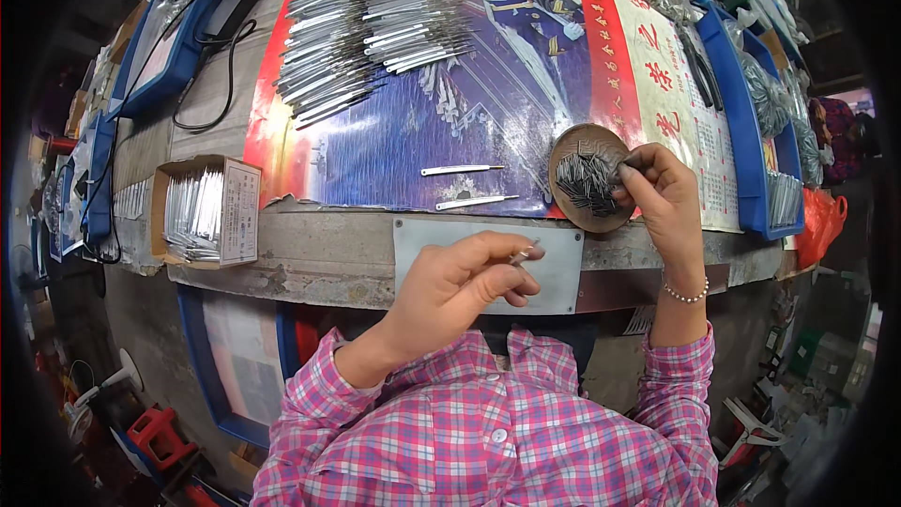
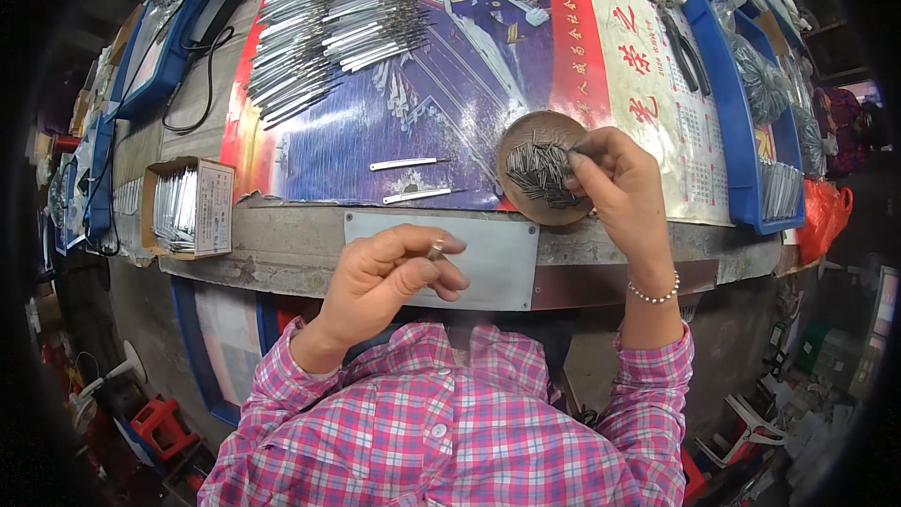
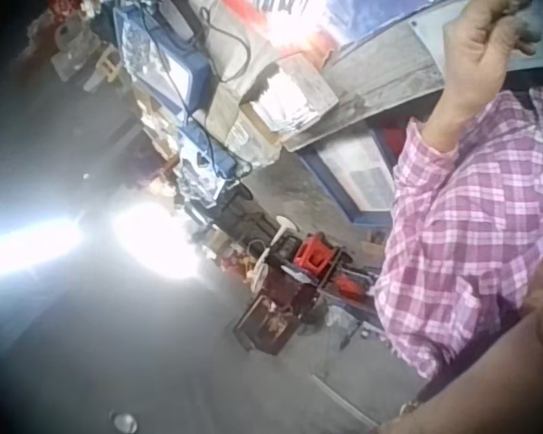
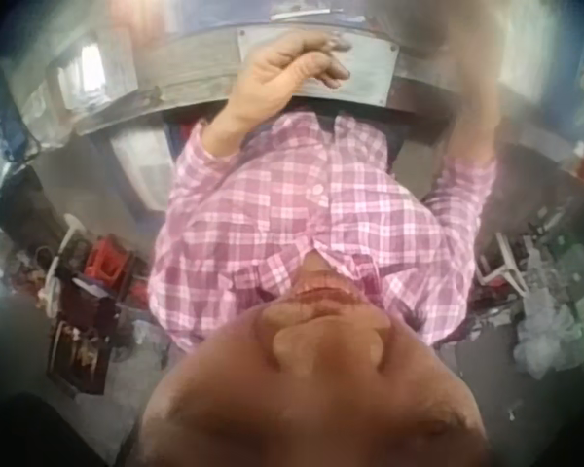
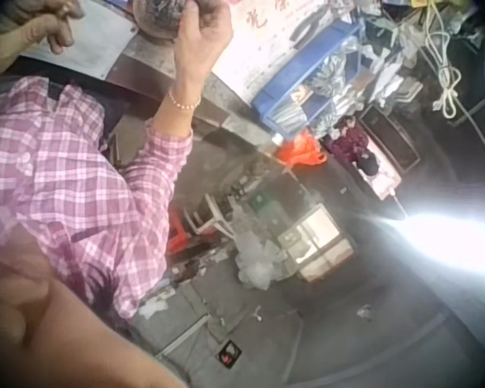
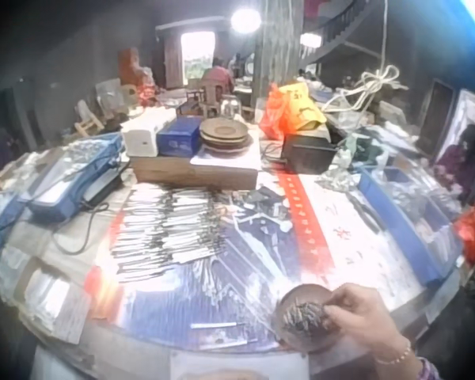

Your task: The person assembles metal tools by picking up metal strips and small pins from a bowl, fitting the pins into the metal strips by hand.

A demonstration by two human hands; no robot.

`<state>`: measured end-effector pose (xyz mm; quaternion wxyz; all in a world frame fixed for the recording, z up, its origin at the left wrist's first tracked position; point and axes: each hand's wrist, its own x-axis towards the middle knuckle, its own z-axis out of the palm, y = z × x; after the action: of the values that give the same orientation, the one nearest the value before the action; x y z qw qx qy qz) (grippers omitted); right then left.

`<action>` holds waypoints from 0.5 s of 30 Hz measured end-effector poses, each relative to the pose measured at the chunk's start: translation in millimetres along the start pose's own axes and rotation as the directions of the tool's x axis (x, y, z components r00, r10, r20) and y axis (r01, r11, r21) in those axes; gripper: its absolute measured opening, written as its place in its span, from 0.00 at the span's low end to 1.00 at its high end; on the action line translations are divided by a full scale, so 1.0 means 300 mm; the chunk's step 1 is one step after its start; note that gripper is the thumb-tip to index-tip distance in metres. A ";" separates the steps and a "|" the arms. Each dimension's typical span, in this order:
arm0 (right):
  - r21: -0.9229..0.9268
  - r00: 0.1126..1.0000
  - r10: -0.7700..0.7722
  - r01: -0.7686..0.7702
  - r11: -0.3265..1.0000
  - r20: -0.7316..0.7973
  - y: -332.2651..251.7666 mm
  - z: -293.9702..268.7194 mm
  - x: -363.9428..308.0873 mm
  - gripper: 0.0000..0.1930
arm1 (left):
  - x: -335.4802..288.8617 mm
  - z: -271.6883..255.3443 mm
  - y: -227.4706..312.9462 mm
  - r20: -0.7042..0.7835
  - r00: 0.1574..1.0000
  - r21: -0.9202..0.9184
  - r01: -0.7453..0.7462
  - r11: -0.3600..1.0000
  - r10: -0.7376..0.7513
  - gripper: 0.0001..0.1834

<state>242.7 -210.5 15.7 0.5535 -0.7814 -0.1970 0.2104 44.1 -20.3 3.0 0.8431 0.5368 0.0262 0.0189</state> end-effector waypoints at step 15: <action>0.639 0.886 -0.009 -0.326 0.697 0.463 -0.089 0.164 -0.181 0.06 | -0.018 0.054 -0.024 -0.065 0.996 0.227 -0.045 0.973 0.061 0.09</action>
<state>168.6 -193.0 32.4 0.7290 -0.4596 -0.1497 0.4848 39.7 -38.4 3.4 0.7745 0.6285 0.0440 0.0573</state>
